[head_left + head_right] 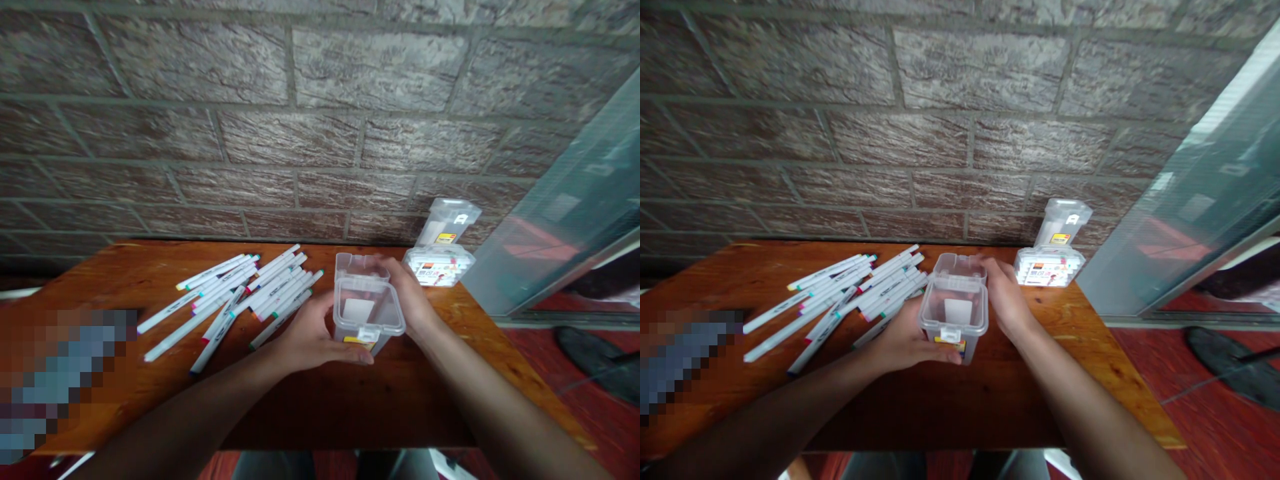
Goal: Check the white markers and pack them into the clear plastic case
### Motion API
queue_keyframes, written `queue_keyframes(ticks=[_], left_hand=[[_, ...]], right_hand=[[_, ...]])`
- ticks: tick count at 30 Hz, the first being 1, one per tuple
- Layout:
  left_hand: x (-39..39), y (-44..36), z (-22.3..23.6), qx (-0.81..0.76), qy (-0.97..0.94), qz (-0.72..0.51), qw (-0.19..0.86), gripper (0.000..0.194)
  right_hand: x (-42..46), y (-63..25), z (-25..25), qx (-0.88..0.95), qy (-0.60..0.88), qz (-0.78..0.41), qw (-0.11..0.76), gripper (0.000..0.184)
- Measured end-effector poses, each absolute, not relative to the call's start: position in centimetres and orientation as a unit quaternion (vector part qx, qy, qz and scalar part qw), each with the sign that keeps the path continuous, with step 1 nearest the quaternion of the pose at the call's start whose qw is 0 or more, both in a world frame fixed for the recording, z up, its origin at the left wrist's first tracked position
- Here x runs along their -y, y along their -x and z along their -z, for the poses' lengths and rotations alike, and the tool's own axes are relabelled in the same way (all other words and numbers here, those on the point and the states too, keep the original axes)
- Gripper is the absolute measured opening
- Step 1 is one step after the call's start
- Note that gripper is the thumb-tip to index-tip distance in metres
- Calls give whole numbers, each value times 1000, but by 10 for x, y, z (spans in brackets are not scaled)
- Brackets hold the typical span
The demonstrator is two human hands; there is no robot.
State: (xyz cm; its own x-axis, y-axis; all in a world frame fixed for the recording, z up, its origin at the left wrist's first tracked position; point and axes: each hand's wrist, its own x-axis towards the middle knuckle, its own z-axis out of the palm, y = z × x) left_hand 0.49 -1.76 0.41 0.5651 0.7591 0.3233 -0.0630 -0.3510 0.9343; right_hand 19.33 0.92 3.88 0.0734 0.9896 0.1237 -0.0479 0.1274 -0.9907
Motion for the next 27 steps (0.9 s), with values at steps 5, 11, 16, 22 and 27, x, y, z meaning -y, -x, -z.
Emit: queue_keyframes(ticks=[5, 11, 16, 22, 27], left_hand=[[11, -3, 5, -274, -720, -385, 508, 65], [8, -3, 10, -272, -726, -369, 513, 68], [11, -4, 3, -277, -747, -363, 484, 78], [7, -2, 6, -291, -749, -358, 476, 72], [1, 1, 4, -343, -707, -423, 451, 74]], right_hand=[[-16, -197, -34, 456, 492, -503, 545, 18], [-17, -197, -36, 440, 486, -532, 536, 18], [-16, -196, -39, 436, 485, -537, 536, 19], [-20, -198, -36, 420, 483, -540, 547, 15], [-30, -209, -32, 401, 488, -542, 554, 11]])
